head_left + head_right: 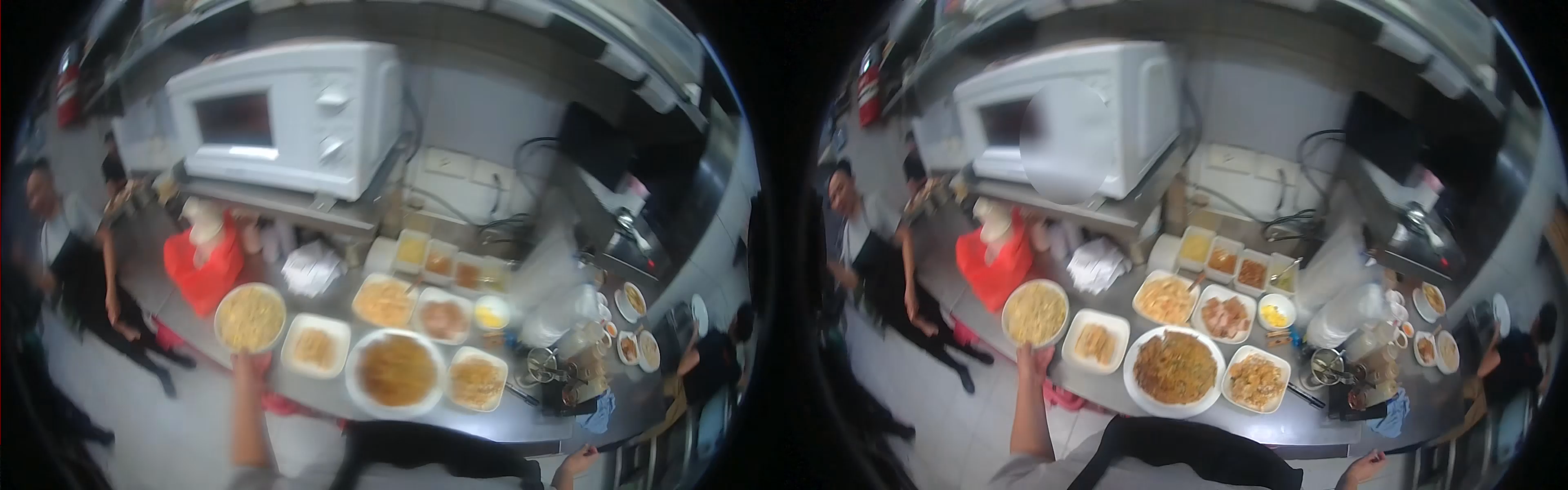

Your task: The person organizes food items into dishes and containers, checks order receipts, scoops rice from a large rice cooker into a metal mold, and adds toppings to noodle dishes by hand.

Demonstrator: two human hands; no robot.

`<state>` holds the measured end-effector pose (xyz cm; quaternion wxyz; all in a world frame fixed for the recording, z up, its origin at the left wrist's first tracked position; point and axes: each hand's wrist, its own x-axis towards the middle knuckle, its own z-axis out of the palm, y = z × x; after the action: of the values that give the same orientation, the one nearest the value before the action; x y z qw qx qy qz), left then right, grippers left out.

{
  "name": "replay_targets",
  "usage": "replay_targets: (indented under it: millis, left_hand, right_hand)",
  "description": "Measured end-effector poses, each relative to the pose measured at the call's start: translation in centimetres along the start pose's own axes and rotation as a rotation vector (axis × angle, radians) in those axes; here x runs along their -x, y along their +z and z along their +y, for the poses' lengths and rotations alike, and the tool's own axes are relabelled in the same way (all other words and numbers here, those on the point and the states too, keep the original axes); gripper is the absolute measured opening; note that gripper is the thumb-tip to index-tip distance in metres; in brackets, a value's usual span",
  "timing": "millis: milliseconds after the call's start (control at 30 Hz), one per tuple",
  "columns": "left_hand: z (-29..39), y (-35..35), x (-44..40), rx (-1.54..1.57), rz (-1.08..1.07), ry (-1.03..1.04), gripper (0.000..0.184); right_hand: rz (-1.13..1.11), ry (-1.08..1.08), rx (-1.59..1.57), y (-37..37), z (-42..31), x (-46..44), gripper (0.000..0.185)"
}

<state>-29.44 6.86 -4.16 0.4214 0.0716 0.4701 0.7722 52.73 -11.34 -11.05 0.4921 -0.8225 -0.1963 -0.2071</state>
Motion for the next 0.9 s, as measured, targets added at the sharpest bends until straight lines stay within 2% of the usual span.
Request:
replay_targets:
  millis: [67,167,300,367,433,500,600,700,800,900]
  left_hand:
    - [-2.3,0.5,-0.5,0.049,0.012,0.106,0.048]
    - [-3.7,1.2,0.2,-0.027,-0.086,0.148,0.057]
    - [-4.1,0.7,-0.7,0.024,-0.096,0.103,0.069]
    - [-3.7,0.6,-0.8,0.068,-0.093,0.033,0.075]
    - [-3.9,0.1,-1.2,0.061,-0.202,0.035,0.079]
    - [-4.0,0.0,-1.1,0.035,-0.25,0.07,0.079]
    - [-4.4,-0.8,-2.1,-0.034,-0.251,0.058,0.077]
    - [-3.8,0.2,-0.7,-0.134,-0.228,0.095,0.075]
    - [-4.2,-0.3,-0.9,-0.114,-0.277,0.126,0.063]
    - [-5.2,-1.8,-2.9,-0.143,-0.363,0.061,0.052]
  right_hand:
    - [0.021,-0.034,-0.051,1.7,1.9,3.4,0.029]
    - [-0.197,0.484,-0.269,2.0,1.7,6.3,0.025]
    - [-0.143,0.777,-0.505,0.3,-1.5,7.0,0.03]
    - [-0.105,0.81,-0.522,1.8,0.7,7.2,0.033]
    - [-0.149,0.914,-0.647,2.7,0.5,6.4,0.035]
    - [-0.007,0.973,-0.895,5.9,-1.0,6.5,0.044]
    - [0.179,0.886,-0.977,7.2,-6.9,7.2,0.06]
    - [0.036,0.994,-0.751,5.6,-11.9,7.5,0.069]
    - [-0.139,1.03,-0.754,7.7,-9.9,9.6,0.072]
    - [-0.067,0.922,-0.763,7.9,-10.7,11.5,0.069]
